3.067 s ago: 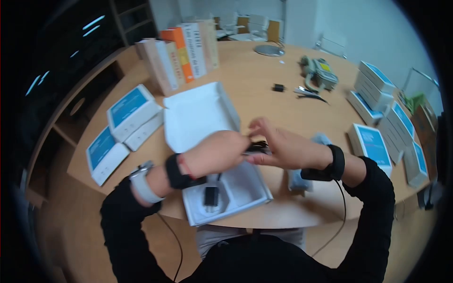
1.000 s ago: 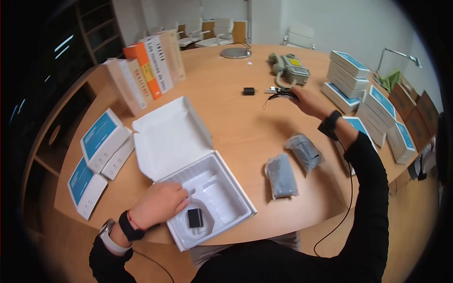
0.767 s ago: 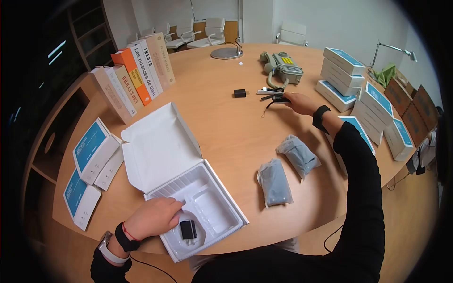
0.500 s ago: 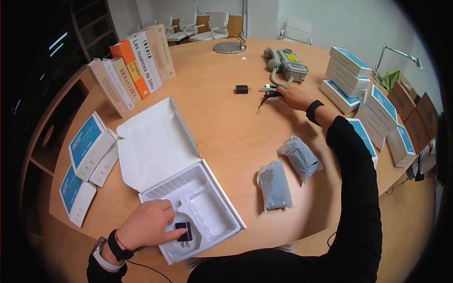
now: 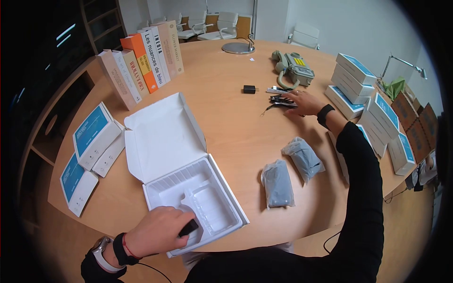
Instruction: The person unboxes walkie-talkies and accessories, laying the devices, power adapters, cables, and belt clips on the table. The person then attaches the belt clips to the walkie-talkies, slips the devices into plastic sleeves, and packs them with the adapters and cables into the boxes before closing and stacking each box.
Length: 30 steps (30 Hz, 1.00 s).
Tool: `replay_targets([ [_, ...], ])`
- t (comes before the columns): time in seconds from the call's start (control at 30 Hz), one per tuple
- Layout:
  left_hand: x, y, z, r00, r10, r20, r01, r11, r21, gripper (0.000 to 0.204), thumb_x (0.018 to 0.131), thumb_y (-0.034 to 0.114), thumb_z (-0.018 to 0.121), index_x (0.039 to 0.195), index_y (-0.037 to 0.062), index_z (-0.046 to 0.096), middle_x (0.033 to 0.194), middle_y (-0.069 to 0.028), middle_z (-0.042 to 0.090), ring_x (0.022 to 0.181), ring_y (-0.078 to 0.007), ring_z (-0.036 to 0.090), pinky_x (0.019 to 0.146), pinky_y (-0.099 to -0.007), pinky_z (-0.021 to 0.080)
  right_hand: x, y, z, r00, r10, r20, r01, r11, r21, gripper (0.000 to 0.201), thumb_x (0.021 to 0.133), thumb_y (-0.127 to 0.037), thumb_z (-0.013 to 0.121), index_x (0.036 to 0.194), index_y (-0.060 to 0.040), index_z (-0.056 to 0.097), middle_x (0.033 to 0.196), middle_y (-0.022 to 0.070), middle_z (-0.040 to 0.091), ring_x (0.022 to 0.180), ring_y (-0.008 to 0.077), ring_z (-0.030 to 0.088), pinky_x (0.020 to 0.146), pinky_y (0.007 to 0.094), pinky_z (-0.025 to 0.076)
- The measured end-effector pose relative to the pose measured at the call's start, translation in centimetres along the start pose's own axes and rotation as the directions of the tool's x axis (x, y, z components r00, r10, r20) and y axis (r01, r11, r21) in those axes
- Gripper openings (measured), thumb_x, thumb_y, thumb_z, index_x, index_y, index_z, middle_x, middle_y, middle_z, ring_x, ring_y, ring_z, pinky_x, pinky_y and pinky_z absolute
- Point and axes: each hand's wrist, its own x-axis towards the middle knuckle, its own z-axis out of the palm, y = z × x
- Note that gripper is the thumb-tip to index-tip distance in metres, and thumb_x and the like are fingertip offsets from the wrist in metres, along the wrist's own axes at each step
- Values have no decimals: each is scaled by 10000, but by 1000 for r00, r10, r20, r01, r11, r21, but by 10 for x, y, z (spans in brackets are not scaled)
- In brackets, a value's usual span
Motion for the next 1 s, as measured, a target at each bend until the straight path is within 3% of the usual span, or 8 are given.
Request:
replay_targets([
  [0.17, -13, 10, -37, 941, -61, -332, 42, 997, -65, 400, 698, 127, 671, 1064, 28, 546, 908, -159, 612, 838, -328, 595, 731, -376, 490, 6, -44, -50, 967, -30, -252, 78, 980, 183, 491, 811, -325, 670, 1192, -48, 533, 1165, 155, 544, 1045, 316, 541, 893, 387, 437],
  [0.3, 22, 6, -45, 892, -100, -441, 29, 986, -165, 365, 703, 127, 671, 1015, 1, 530, 907, -176, 594, 854, -342, 583, 738, -379, 478, -1, -182, -101, 983, -103, -154, 184, 594, 783, 306, 869, -169, 619, 1129, -15, 570, 969, 63, 632, 880, 119, 599, 755, 261, 495],
  [0.37, 39, 6, -49, 901, -32, -434, -13, 995, -101, 339, 703, 126, 672, 974, -7, 517, 881, -184, 586, 839, -346, 582, 726, -384, 474, -19, -243, -118, 930, -317, -187, 352, 619, 702, 303, 846, -185, 650, 1100, -36, 578, 883, 74, 640, 779, 121, 610, 697, 249, 490],
  [0.47, 55, 0, -43, 869, 6, -495, -55, 995, -84, 326, 708, 135, 683, 963, -1, 533, 829, -168, 592, 769, -306, 596, 682, -358, 477, -26, -284, -106, 961, -274, -47, 197, 555, 808, 320, 828, -190, 682, 1064, -27, 542, 853, 63, 622, 693, 113, 579, 636, 251, 484],
  [0.6, 60, -4, -41, 872, 14, -490, -33, 999, -30, 301, 728, 149, 694, 957, 0, 568, 796, -138, 604, 731, -264, 611, 678, -332, 481, -14, -279, -86, 961, -223, 165, -109, 244, 964, 267, 823, -127, 683, 1009, -19, 524, 841, 54, 613, 678, 109, 570, 604, 248, 483],
  [0.7, 56, -15, -40, 838, 49, -543, -40, 999, 28, 287, 731, 147, 692, 952, 6, 576, 796, -128, 604, 733, -263, 610, 690, -332, 483, -1, -250, -83, 965, -170, 202, -165, 210, 964, 238, 826, -130, 679, 980, -31, 525, 836, 48, 603, 698, 111, 581, 598, 246, 481],
  [0.83, 34, -41, -38, 855, -6, -518, 35, 998, 46, 245, 740, 143, 683, 936, 22, 599, 792, -115, 607, 726, -256, 604, 683, -326, 487, 30, -154, -49, 955, 230, 188, -210, 74, 975, 159, 856, -133, 629, 971, -69, 538, 813, 16, 558, 683, 89, 550, 600, 243, 469],
  [1.0, 21, -44, -30, 918, -86, -387, 93, 996, 0, 218, 762, 184, 663, 917, 38, 615, 812, -117, 622, 780, -281, 609, 689, -364, 485, 58, -87, -18, 928, 296, 229, -300, 222, 928, 202, 865, -173, 622, 1033, -90, 546, 772, -6, 528, 603, 66, 475, 555, 226, 431],
])
